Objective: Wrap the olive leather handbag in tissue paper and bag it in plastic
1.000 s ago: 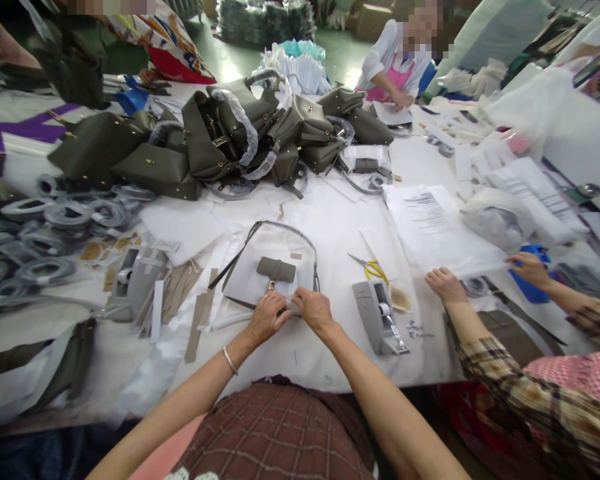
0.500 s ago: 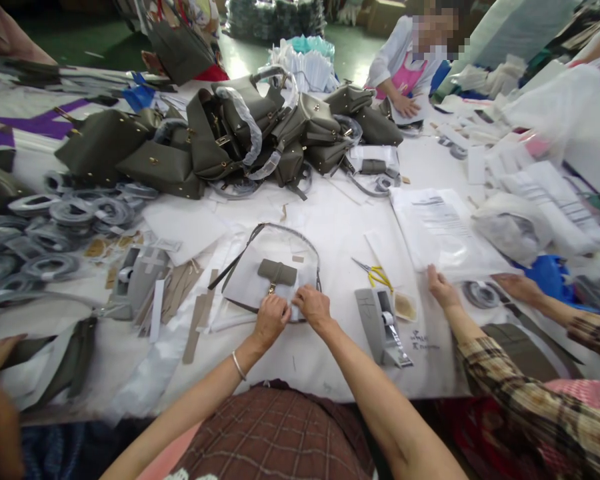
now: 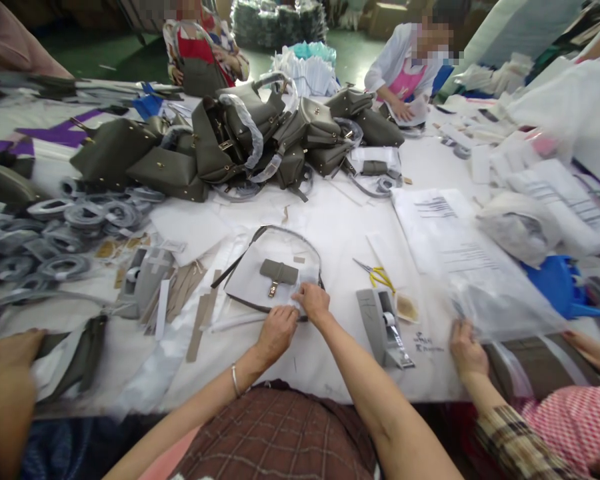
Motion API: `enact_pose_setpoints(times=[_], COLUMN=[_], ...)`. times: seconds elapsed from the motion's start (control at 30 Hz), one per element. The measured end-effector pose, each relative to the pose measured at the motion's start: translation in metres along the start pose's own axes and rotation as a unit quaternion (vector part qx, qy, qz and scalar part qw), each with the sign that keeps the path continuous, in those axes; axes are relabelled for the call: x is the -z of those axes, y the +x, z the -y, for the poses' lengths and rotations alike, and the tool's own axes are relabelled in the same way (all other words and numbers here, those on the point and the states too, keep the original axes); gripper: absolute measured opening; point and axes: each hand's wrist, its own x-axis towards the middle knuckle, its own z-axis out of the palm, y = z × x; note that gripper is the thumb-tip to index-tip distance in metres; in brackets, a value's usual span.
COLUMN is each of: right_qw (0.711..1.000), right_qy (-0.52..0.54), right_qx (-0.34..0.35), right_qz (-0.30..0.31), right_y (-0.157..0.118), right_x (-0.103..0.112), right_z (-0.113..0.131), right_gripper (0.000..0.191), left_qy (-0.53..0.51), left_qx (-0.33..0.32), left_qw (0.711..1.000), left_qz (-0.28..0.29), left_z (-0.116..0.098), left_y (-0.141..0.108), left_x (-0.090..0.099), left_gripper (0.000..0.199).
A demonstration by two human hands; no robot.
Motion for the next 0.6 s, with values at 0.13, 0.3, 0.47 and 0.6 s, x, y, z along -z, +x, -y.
enact_pose_setpoints(times=[0.13,0.3,0.47,0.6], right_qw=[0.999,0.986,0.952,0.958], right_qy=[-0.01,0.152,0.231,0.14], right_qx=[-0.008,0.024,0.022,-0.055], right_qz=[-0.036,-0.073,-0.197,-0.244], right_y=[0.001,-0.015,-0.063,-0.104], right_x=[-0.005,0.015,0.062,0.075], right_z=[0.003,-0.011,-0.089,-0.186], right_gripper=[0.029,0.026,0.038,0.034], left_qy=[0.0,-0.007,-0.029,-0.044], left_qx=[0.01,-0.001,0.005,0.021], left_qw=[1.0,1.0,0.999,0.998], left_qz=[0.018,0.013,0.026,0.051], left_z=[0.0,0.0,0.0,0.002], left_y=[0.002,0.0,-0.001,-0.001], left_x=[0.003,0.007,0.01,0.009], left_gripper=[0.025,0.029,0.03,0.04])
